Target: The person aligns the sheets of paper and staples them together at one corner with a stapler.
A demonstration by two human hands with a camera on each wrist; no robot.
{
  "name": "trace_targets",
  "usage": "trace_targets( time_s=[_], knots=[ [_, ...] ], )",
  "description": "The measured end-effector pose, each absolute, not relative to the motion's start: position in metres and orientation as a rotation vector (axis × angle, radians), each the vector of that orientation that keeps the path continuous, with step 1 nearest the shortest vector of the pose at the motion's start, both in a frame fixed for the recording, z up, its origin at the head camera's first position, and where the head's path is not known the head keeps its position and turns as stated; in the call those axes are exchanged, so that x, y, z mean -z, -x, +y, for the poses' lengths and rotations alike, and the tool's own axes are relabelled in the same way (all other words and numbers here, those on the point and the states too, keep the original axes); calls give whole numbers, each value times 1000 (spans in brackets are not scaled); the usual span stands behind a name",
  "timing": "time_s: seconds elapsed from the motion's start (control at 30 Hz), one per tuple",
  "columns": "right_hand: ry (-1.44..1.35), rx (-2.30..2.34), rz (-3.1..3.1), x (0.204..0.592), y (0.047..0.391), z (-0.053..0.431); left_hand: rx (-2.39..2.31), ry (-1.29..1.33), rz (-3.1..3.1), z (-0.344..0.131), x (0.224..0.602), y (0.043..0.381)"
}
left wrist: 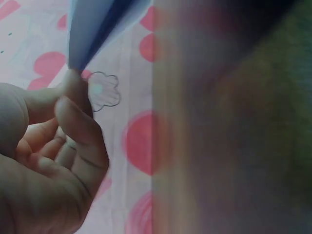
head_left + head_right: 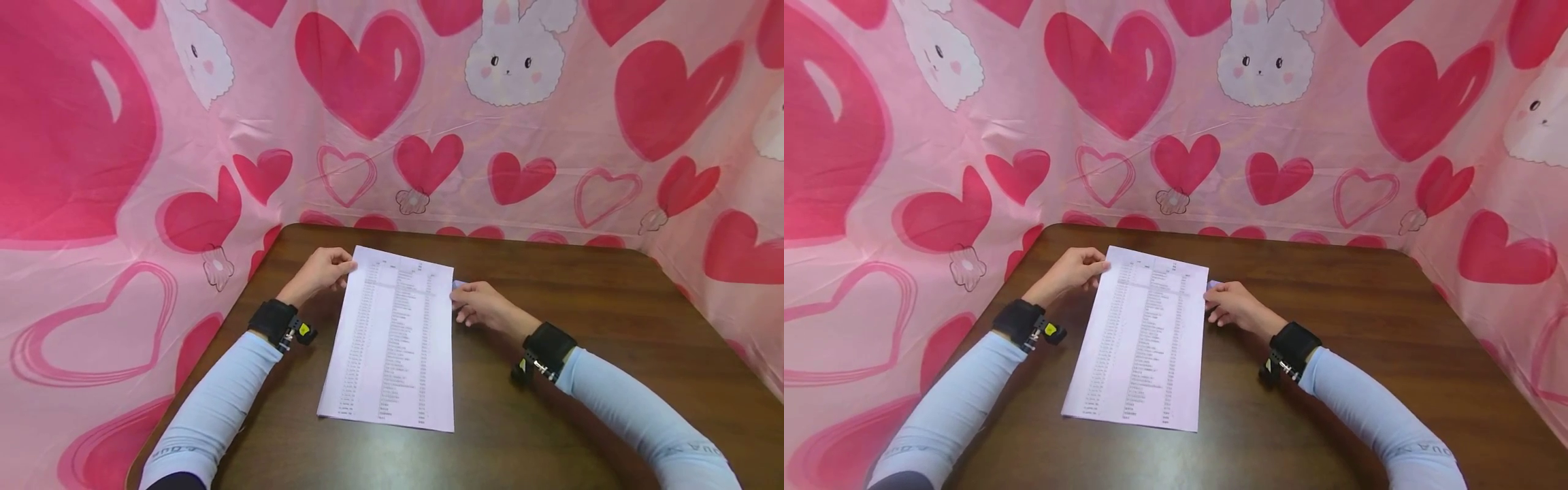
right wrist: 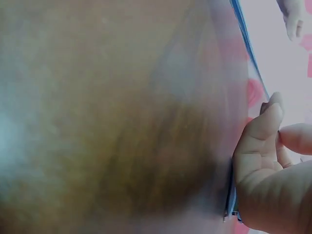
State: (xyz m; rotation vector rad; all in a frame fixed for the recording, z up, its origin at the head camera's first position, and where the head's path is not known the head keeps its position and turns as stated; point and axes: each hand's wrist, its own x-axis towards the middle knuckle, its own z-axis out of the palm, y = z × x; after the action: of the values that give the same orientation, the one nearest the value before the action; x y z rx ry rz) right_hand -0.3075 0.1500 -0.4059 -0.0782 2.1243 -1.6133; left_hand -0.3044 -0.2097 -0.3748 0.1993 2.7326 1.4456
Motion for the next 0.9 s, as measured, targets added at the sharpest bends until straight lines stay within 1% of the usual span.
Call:
trace_targets(
  time_s=[0.27, 0.63, 0.9],
  knots=[
    [19, 1532, 2137, 413, 305, 148, -1307, -177, 2705, -205, 387, 300],
    [2, 1515, 2155, 417, 302, 150, -1318, -198, 2662, -199, 397, 299],
    [2, 1495, 2188, 418, 302, 153, -1299, -147, 2661, -194, 403, 298]
  ],
)
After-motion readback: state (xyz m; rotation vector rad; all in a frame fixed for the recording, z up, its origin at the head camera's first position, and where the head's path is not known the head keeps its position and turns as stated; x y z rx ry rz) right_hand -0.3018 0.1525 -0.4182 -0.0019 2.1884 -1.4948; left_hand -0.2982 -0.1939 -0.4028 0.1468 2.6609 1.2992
